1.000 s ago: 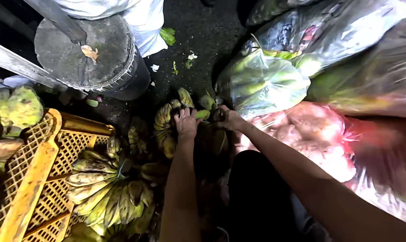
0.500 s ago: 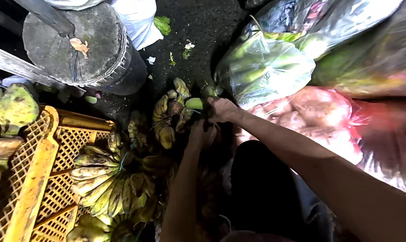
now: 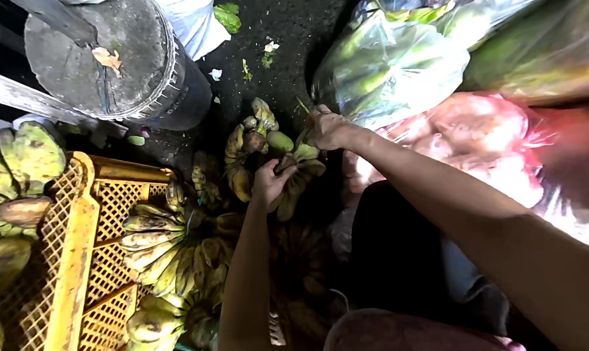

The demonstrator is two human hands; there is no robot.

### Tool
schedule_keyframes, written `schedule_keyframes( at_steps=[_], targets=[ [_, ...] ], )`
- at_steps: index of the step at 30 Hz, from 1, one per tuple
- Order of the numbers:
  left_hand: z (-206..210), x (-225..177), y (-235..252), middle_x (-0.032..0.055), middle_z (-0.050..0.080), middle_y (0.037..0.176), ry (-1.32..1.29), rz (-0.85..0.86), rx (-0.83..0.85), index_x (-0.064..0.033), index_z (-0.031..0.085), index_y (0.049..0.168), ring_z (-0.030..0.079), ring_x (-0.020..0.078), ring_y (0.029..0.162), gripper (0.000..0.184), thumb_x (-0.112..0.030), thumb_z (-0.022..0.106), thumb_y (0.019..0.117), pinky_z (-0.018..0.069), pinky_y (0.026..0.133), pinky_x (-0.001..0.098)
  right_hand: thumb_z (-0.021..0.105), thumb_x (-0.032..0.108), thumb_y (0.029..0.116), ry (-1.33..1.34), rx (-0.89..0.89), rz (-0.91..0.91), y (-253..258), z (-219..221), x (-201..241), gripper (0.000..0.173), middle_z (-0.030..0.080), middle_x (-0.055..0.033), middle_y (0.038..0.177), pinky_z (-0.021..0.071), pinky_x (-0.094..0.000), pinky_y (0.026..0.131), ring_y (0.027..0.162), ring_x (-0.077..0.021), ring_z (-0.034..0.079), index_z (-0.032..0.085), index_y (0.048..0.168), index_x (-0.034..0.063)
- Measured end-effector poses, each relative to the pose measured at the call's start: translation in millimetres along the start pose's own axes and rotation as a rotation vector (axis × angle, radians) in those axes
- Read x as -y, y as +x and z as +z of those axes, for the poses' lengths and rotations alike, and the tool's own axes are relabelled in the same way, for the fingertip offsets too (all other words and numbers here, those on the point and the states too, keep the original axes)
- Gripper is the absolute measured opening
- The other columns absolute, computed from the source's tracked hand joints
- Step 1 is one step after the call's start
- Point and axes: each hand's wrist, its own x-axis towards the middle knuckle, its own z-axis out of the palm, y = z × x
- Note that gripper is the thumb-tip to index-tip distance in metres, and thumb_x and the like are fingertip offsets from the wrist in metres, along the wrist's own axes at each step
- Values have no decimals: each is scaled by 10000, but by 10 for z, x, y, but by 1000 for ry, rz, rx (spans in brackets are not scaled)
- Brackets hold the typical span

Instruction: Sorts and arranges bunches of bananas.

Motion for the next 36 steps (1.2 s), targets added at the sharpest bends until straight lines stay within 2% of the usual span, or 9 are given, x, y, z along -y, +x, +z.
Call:
schedule_keyframes(
  at_steps=[5,8,10,14,20,25,28,34,36],
  targets=[
    [-253,-148,-149,128,707,1116,-141,-65,-69,-64,684,1220,670,225,1019,425,-429,643,1005,541,918,485,768,71,849,125,-269,-261,-719,166,257,414,577,-200,1315,567,-561,900,1130,-373,638,645,1244,54],
    [-308,-268,-154,113,681,1234,-368,-117,-111,-64,656,1275,636,214,1150,418,-385,651,1007,509,1014,479,748,191,937,-54,-224,-430,-720,501,192,357,634,-190,1296,524,-560,1001,1221,-394,600,699,1263,54],
    [-295,-259,-148,101,676,1244,-427,-123,-130,-76,655,1280,630,210,1146,406,-370,668,999,514,993,471,694,202,983,-104,-310,-530,-636,672,143,325,678,-209,1189,543,-526,982,1146,-394,649,704,1240,3],
    [-251,-137,-112,90,695,1179,-371,-59,-136,-85,681,1233,656,197,1060,375,-352,713,972,546,922,445,639,350,1027,-74,-158,-375,-500,602,276,425,683,-255,1153,538,-593,942,1084,-429,680,663,1186,-43],
    [-123,-211,-93,82,702,1078,-421,-64,-172,-48,694,1171,651,136,932,296,-241,747,953,547,848,350,592,179,1045,-203,-82,-371,-444,621,220,227,701,-213,1089,535,-588,931,1039,-406,689,685,1135,-7],
    [-74,-329,-47,106,697,1138,-387,-71,-221,-41,695,1187,647,168,1025,328,-259,753,948,531,917,388,596,147,1035,-207,-79,-323,-442,615,141,214,700,-214,1125,538,-593,927,1067,-414,683,688,1169,8],
    [-172,-358,-4,146,694,1214,-240,-76,-212,-44,688,1242,647,244,1123,422,-365,715,970,512,986,474,579,124,1034,-226,20,-246,-436,636,45,245,667,-247,1208,524,-624,931,1113,-455,657,663,1227,-1],
    [-212,-322,131,133,707,1177,-118,-106,-185,-101,697,1245,671,264,1061,455,-455,705,959,537,931,519,563,180,1051,-195,116,-136,-286,557,-46,264,661,-241,1239,501,-613,989,1166,-435,640,669,1246,36],
    [-154,-312,10,139,699,1203,-147,-137,-212,-85,691,1264,663,252,1108,421,-385,712,970,525,976,498,557,213,1062,-144,181,-115,-250,497,-82,282,649,-246,1272,475,-614,1029,1198,-434,623,684,1256,53]
  ],
)
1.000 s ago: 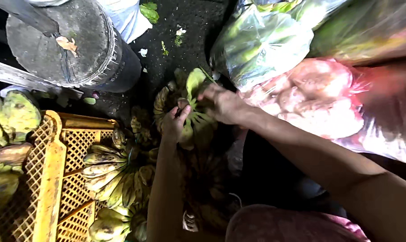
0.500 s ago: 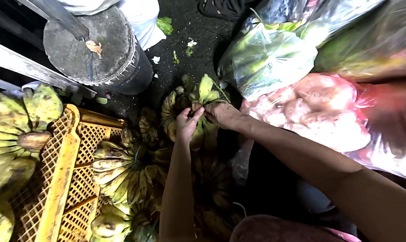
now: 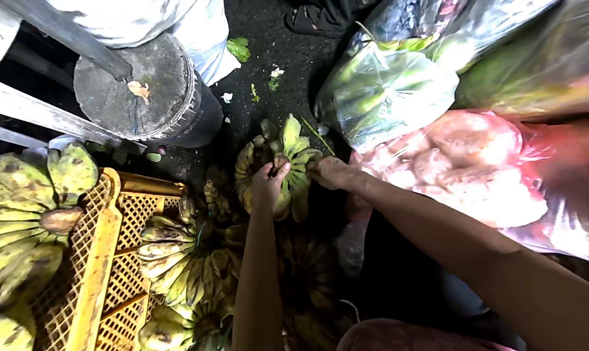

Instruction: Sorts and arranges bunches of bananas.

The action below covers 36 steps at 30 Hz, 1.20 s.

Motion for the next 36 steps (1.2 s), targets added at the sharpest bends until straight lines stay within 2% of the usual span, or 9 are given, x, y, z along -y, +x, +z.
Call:
schedule_keyframes(
  at_steps=[7,12,16,19,22,25,27,32,36],
  targets=[
    [258,219,-293,95,722,1127,-240,102,-2,4,708,1183,665,88,1035,280,-151,734,951,533,947,287,518,253,1087,332,54,142,-186,204,-175,374,651,-282,1272,435,-581,1082,1229,-416,612,656,1278,-37],
    [278,207,-200,77,714,1116,-385,102,-6,-7,702,1199,662,93,1016,272,-141,715,963,545,926,299,585,221,1063,928,-118,210,-203,323,-327,266,663,-119,1016,540,-332,806,847,-151,626,650,1199,2],
    [38,169,-159,160,691,1200,-171,66,3,24,662,1265,644,172,1120,334,-209,630,1027,497,1015,373,550,235,1080,703,-152,115,-240,370,-180,318,685,-217,1110,512,-472,964,1006,-284,668,660,1189,-43],
    [-15,215,-157,129,704,1204,-95,87,23,-22,689,1251,654,167,1120,331,-255,648,1020,503,1019,392,553,234,1078,663,-158,93,-173,552,-194,338,683,-247,1186,479,-524,1036,1124,-347,655,667,1221,-50],
    [132,188,-191,108,715,1169,-182,145,7,-13,703,1213,662,129,1078,292,-205,688,992,521,984,348,579,198,1064,782,-255,111,-124,629,-293,277,691,-219,1121,496,-500,994,1070,-303,655,682,1147,-45],
    [217,209,-188,102,709,1135,-333,152,5,18,683,1210,662,113,1042,272,-148,664,995,539,954,319,540,189,1080,1208,-373,146,-115,774,-284,219,652,-93,1028,525,-336,880,945,-130,617,645,1112,0],
    [205,213,-216,116,690,1183,-302,114,22,8,649,1269,651,128,1077,320,-202,622,1029,525,979,331,500,196,1096,1424,-422,158,-86,904,-229,209,633,-67,1016,536,-318,851,926,-113,615,613,1123,23],
    [258,35,-235,248,636,1253,187,97,-92,25,515,1373,640,348,1149,695,-355,823,879,514,999,527,492,172,1097,1405,-372,70,-80,974,-140,216,640,-103,1026,571,-353,846,928,-150,642,603,1123,-11],
    [124,-21,-147,201,717,1052,311,174,-114,10,659,1176,702,335,998,460,-294,831,876,546,909,554,500,140,1092,1312,-364,89,-96,914,-73,212,609,-124,998,569,-335,823,894,-154,632,598,1089,-48]
  ],
)
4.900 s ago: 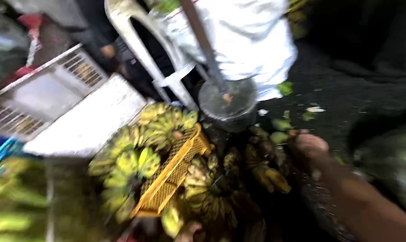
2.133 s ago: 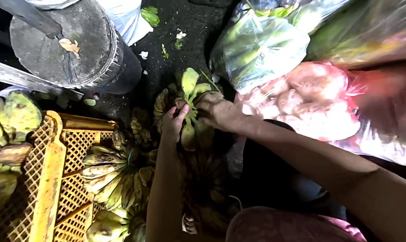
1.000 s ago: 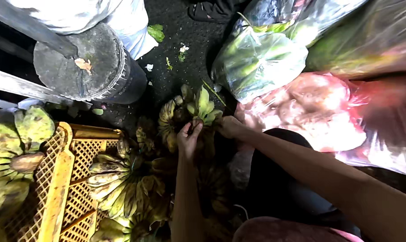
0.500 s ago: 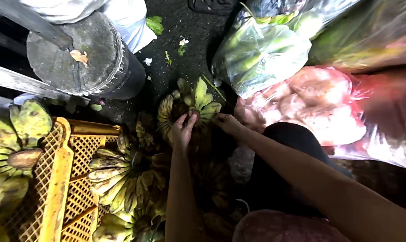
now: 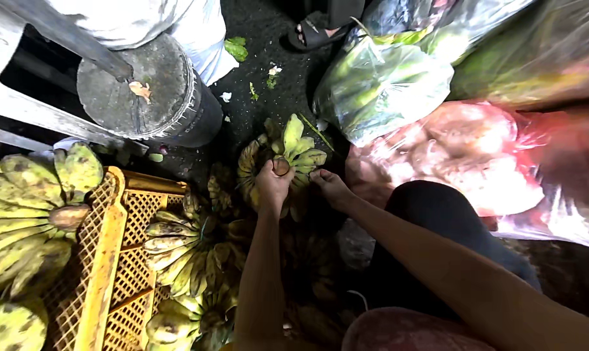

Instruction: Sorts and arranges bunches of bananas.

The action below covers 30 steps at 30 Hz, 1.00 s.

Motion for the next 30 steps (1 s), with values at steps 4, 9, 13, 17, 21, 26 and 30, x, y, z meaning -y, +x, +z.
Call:
schedule_keyframes(
  at_steps=[4,9,13,17,21,26,30],
  targets=[
    [-13,-82,-76,188,725,1027,44,45,4,18,690,1128,707,305,982,416,-293,821,885,551,909,520,501,165,1088,-188,0,-66,-24,-75,-30,273,609,-185,1142,522,-343,918,1022,-191,615,619,1123,-78],
    [-91,8,-111,182,722,1036,96,24,28,23,676,1190,709,300,967,533,-389,807,878,565,900,502,537,313,1083,-486,56,38,-242,-144,316,428,674,-255,1213,497,-505,1037,1134,-336,661,645,1269,-57],
    [-252,-24,-157,191,729,1066,-24,53,142,32,666,1234,714,302,997,513,-316,809,887,563,940,492,712,462,935,-636,-42,-285,-353,-242,799,612,553,-208,1430,405,-532,1140,1353,-366,506,601,1356,32],
    [-502,-24,-410,224,736,1056,92,318,177,68,699,1151,727,358,993,507,-337,808,864,568,935,541,878,573,711,-960,196,-416,-112,-441,1354,991,435,-160,1577,273,-587,1210,1492,-342,356,474,1472,83],
    [-1081,-156,-676,220,741,1013,91,328,150,62,712,1106,723,352,986,514,-377,813,859,557,935,551,740,335,913,-685,444,-460,-210,-445,1845,474,668,-150,1097,518,-413,943,1021,-213,641,621,1209,-16],
    [-2032,-406,-1377,111,709,916,99,427,-43,-17,699,1101,696,225,852,454,-401,795,880,593,812,434,422,328,1118,-271,124,-404,-610,-103,1862,411,725,-102,949,625,-367,740,786,-179,725,581,1270,-19],
    [-2435,-312,-1820,198,718,1096,239,423,-258,44,681,1175,716,303,1011,464,-299,797,886,575,922,461,514,334,1087,-548,434,-241,-995,285,1799,372,736,-81,845,614,-342,574,686,-188,735,601,1247,9]
  ],
)
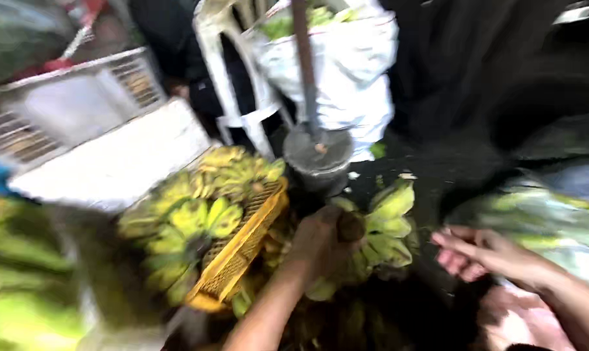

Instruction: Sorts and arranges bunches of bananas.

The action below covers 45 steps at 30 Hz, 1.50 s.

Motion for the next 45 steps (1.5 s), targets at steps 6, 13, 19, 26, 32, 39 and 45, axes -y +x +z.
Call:
schedule_keyframes(
  at_steps=[6,13,19,26,32,39,45],
  targets=[
    [165,-89,-441,214,695,1107,308,151,-10,22,707,1118,691,359,1068,222,-60,705,911,583,881,462,372,910,838,755,251,101,-317,1423,406,964,736,-68,1102,639,-461,773,980,-263,745,432,1395,125],
    [128,43,-730,155,716,1105,368,203,-25,-13,729,1145,688,333,1087,251,-57,712,898,560,927,484,430,277,1082,1006,-69,103,-125,2047,438,234,729,-3,841,628,-289,636,725,-99,724,610,1079,128],
    [-583,655,-1463,186,564,1416,-97,-302,-703,46,543,1382,516,218,1346,828,-521,789,831,446,1121,366,416,302,1047,1043,3,-39,31,2096,817,243,734,39,884,625,-265,670,787,-56,716,625,1063,178],
    [110,725,-1406,32,742,1192,-1665,-243,-803,-239,402,1507,756,186,989,997,-570,867,689,654,778,379,516,297,990,972,131,-202,310,2273,1041,203,744,23,917,631,-260,743,855,-54,723,643,1061,156],
    [-177,779,-829,73,716,993,-1576,-418,-1165,-142,426,1339,740,182,822,590,-296,743,865,633,628,344,421,242,1047,778,157,-203,604,2371,1583,201,712,31,906,619,-268,723,823,-65,705,579,1117,140],
    [-1163,1223,-107,85,701,898,-1513,-339,-1270,-117,583,1054,722,233,766,265,-324,418,1068,634,651,419,519,476,1042,357,439,-353,1050,1989,1854,646,588,-62,1446,608,-465,922,1236,-279,647,320,1589,196],
    [-1799,2124,323,150,616,1160,-1277,-335,-1306,-71,480,1317,664,273,974,370,-338,425,1066,598,779,465,575,386,1011,130,269,-231,481,804,724,656,677,-68,1334,634,-441,879,1150,-266,704,365,1552,82]
  ],
)
